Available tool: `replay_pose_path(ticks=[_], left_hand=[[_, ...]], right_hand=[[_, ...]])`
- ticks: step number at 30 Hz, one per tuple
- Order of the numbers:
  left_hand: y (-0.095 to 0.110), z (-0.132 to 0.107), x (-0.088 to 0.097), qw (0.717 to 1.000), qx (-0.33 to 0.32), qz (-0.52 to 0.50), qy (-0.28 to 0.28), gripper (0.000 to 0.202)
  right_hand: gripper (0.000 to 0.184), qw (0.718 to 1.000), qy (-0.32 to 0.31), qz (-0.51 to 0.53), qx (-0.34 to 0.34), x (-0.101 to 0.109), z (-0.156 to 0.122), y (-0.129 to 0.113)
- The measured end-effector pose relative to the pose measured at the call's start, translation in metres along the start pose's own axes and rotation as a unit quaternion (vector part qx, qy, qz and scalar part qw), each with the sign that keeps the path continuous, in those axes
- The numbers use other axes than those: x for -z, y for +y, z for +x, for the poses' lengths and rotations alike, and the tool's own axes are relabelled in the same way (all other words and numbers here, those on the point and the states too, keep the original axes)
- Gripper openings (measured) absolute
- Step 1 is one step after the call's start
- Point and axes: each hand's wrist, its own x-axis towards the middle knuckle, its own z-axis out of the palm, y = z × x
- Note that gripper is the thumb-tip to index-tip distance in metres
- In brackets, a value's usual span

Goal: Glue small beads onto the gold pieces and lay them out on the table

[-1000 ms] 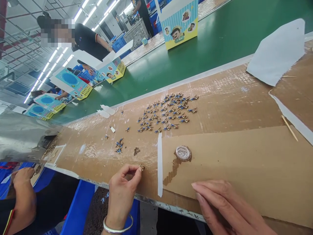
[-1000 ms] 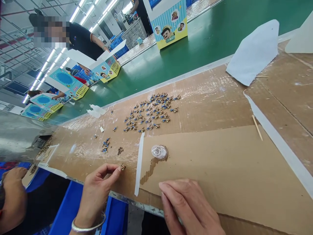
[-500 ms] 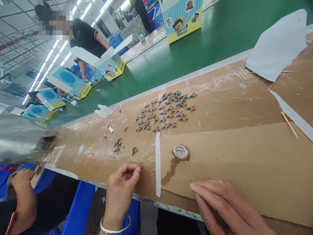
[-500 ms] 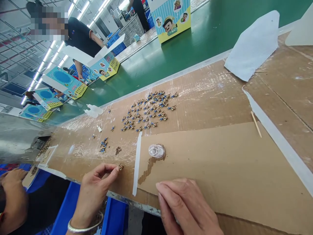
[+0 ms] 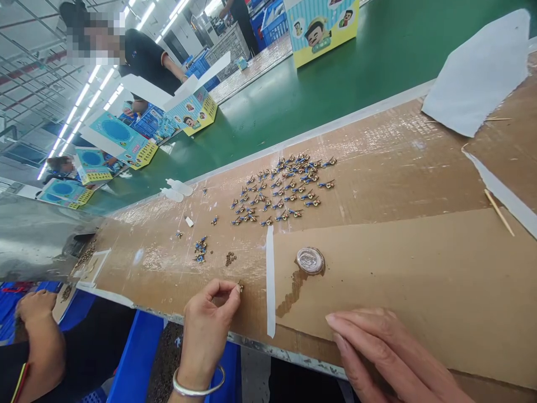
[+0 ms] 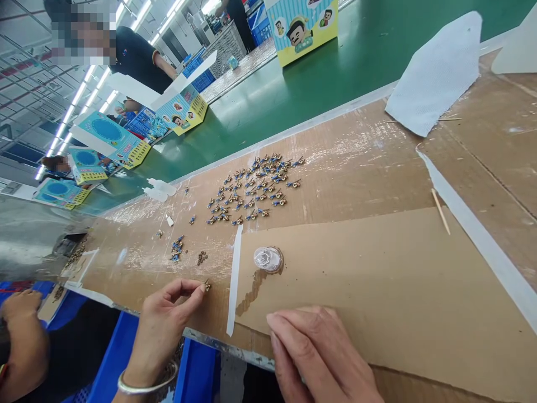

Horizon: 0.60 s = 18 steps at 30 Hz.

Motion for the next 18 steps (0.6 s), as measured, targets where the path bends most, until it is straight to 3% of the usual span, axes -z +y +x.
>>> replay_pose_path(ticks=[3, 8, 13, 18], left_hand=[[0.002, 0.003, -0.001, 1.000, -0.007, 0.015, -0.003, 0.025], [0.005, 0.001, 0.007, 1.000, -0.020, -0.006, 0.007, 0.024], [0.009, -0.026, 0.015, 0.974, 0.009, -0.222, 0.052, 0.025], [0.017, -0.058, 0.006, 0.911, 0.036, -0.412, -0.007, 0.027]], right_hand=[[0.016, 1.000, -0.015, 0.005, -0.003, -0.001, 0.002, -0.001], [0.017, 0.999, 0.014, -0.006, 0.029, -0.004, -0.004, 0.004], [0.020, 0.998, 0.008, 0.012, 0.068, -0.009, 0.000, 0.006], [0.019, 0.991, -0.026, 0.099, 0.087, -0.016, 0.008, -0.017]])
